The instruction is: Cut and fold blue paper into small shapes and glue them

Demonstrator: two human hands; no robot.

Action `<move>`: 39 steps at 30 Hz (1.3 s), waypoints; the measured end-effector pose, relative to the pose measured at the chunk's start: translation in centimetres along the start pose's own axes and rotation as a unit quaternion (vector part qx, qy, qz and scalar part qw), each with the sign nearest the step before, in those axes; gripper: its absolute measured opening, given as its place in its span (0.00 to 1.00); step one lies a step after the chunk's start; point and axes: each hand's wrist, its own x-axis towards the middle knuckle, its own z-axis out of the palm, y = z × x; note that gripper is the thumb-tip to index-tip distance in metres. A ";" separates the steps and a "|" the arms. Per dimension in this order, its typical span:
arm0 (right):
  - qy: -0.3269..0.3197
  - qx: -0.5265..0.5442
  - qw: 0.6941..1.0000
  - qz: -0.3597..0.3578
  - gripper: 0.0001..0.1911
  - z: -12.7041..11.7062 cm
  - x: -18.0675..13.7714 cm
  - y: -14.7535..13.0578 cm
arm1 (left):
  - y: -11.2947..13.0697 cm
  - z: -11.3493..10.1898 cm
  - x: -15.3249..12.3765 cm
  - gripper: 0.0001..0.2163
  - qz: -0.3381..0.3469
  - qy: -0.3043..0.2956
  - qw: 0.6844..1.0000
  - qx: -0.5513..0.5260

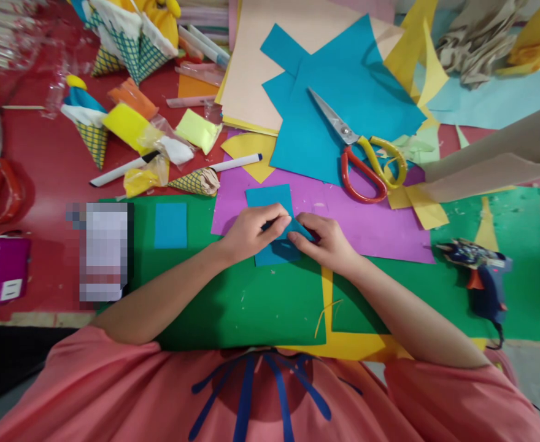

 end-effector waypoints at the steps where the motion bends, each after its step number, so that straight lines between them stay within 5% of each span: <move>1: -0.003 -0.001 1.000 0.004 0.13 0.0 0.0 0.0 | 0.0 0.0 0.0 0.12 -0.005 0.000 1.000 0.000; 14: -0.003 0.073 0.994 0.084 0.13 -0.4 0.0 0.1 | 0.0 -0.1 -0.1 0.14 -0.091 -0.106 0.984 -0.112; 25: 0.054 0.279 0.945 0.162 0.12 -0.5 -0.1 0.2 | 0.0 -0.1 0.2 0.14 -0.137 -0.084 0.961 -0.224; 34: 0.007 0.138 0.990 0.026 0.11 -0.7 0.2 0.3 | 0.1 -0.4 0.1 0.13 -0.165 -0.115 0.955 -0.220; 39: -0.019 0.132 0.991 0.002 0.11 -0.7 0.1 0.3 | 0.3 -0.6 0.3 0.12 -0.114 -0.103 0.975 -0.160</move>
